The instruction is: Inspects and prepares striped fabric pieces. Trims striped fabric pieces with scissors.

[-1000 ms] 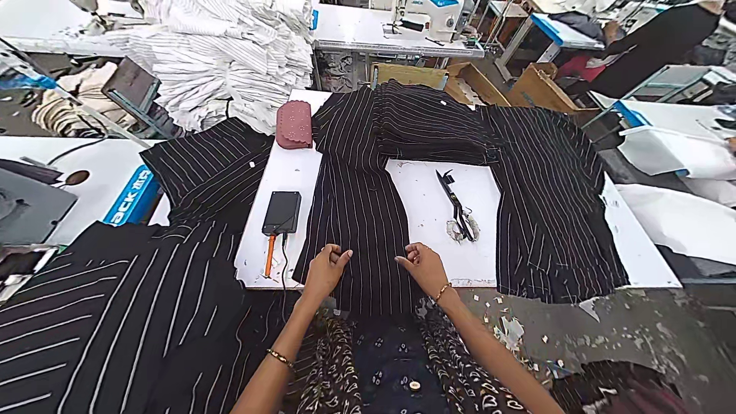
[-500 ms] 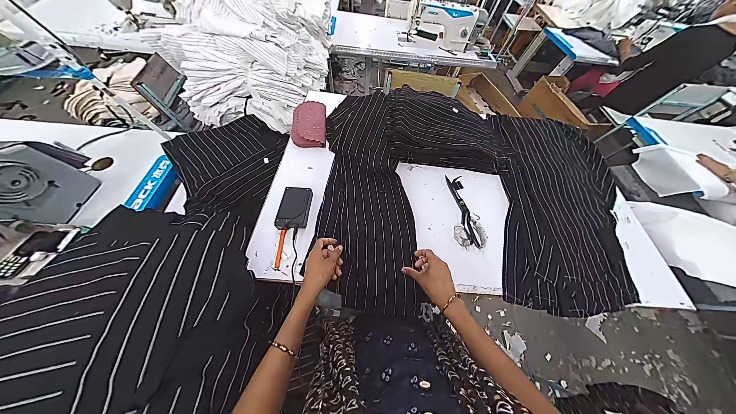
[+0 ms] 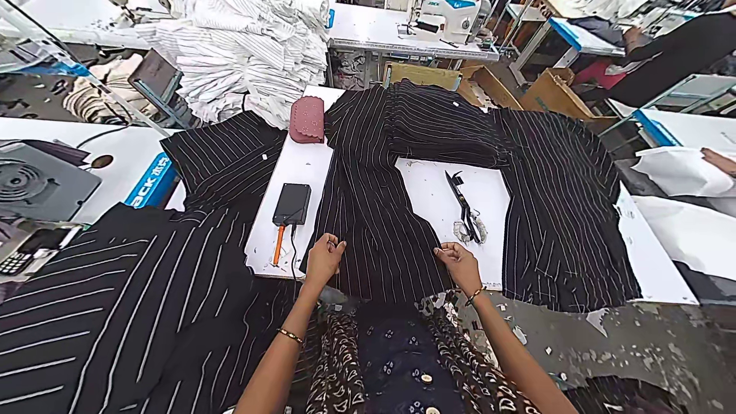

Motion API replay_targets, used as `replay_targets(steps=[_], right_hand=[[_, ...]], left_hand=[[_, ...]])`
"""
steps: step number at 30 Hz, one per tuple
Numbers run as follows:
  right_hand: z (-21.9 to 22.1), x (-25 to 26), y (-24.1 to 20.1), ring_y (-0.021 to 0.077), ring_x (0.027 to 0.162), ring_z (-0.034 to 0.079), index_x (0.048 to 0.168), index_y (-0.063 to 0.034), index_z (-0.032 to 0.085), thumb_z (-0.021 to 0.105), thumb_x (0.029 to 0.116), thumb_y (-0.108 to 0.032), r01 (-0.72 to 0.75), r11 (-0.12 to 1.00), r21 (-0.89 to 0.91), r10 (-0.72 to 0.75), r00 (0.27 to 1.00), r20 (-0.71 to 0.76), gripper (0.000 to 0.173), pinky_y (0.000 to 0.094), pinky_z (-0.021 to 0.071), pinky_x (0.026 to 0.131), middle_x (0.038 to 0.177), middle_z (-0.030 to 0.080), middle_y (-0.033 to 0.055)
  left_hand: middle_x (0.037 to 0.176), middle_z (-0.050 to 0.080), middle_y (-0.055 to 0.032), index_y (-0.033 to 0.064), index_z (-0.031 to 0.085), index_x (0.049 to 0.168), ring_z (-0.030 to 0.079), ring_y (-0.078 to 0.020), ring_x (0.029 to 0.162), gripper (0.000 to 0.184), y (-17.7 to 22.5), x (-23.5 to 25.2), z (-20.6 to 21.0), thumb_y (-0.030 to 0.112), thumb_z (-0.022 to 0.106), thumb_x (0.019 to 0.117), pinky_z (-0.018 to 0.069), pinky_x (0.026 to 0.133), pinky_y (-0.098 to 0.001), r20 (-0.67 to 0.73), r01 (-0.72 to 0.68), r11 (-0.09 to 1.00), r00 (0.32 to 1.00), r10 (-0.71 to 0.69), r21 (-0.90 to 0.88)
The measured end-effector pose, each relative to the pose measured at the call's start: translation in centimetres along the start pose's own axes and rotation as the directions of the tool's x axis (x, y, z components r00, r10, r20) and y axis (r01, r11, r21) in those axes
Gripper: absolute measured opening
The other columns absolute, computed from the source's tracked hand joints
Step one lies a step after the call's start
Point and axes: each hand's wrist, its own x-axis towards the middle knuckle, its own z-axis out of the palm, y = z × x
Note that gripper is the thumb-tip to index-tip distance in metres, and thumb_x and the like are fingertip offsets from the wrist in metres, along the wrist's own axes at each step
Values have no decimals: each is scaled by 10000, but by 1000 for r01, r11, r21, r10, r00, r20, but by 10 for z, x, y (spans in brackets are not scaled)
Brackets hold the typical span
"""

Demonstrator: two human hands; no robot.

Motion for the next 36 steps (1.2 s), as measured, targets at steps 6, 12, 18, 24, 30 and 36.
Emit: replay_targets(steps=[6, 12, 18, 24, 30, 36], right_hand=[[5, -1, 8, 154, 888, 684, 1120, 26, 691, 653, 1010, -190, 41, 976, 214, 0, 982, -189, 245, 371, 535, 855, 992, 734, 126], [-5, 11, 13, 262, 898, 686, 1230, 69, 614, 562, 1061, -173, -39, 996, 86, 64, 948, -312, 300, 448, 519, 861, 977, 717, 194], [-3, 27, 19, 337, 958, 702, 1238, 92, 607, 538, 1063, -148, 16, 997, 70, 24, 848, -529, 305, 492, 530, 880, 1040, 710, 245], [-5, 30, 20, 344, 1018, 696, 1247, 93, 603, 527, 1065, -133, 6, 994, 106, 55, 831, -554, 300, 484, 525, 917, 1101, 704, 252], [-6, 30, 19, 331, 1049, 690, 1259, 95, 596, 512, 1070, -129, -23, 990, 137, 95, 829, -551, 305, 471, 516, 943, 1123, 701, 247], [-3, 26, 22, 320, 1024, 698, 1255, 88, 612, 519, 1065, -132, 11, 992, 126, 57, 845, -531, 305, 463, 524, 935, 1104, 710, 239]], left_hand=[[922, 674, -139, 16, 580, 1325, 664, -290, 821, 355, 27, -26, 14, 220, 582, 1035, 547, 783, -484, -85, -201, 961, 972, 220, 188], [988, 692, -147, 7, 595, 1303, 679, -268, 866, 325, 38, -12, 33, 209, 540, 1054, 546, 834, -443, 53, -258, 948, 966, 252, 185], [897, 693, -144, -1, 635, 1260, 677, -237, 765, 325, 57, -6, 56, 227, 501, 1070, 560, 761, -409, 98, -355, 924, 934, 344, 141], [705, 663, -60, -31, 523, 1323, 610, -113, 478, 373, 73, 5, 75, 254, 391, 1123, 544, 506, -273, 209, -108, 994, 972, 111, -24], [641, 657, -35, -35, 543, 1260, 570, -85, 422, 389, 80, 11, 84, 296, 391, 1125, 500, 443, -240, 204, -68, 991, 975, 90, -111], [641, 659, -11, 1, 582, 1167, 547, -70, 412, 437, 81, 18, 87, 423, 552, 1054, 470, 430, -229, 306, -110, 994, 946, 112, -24]])
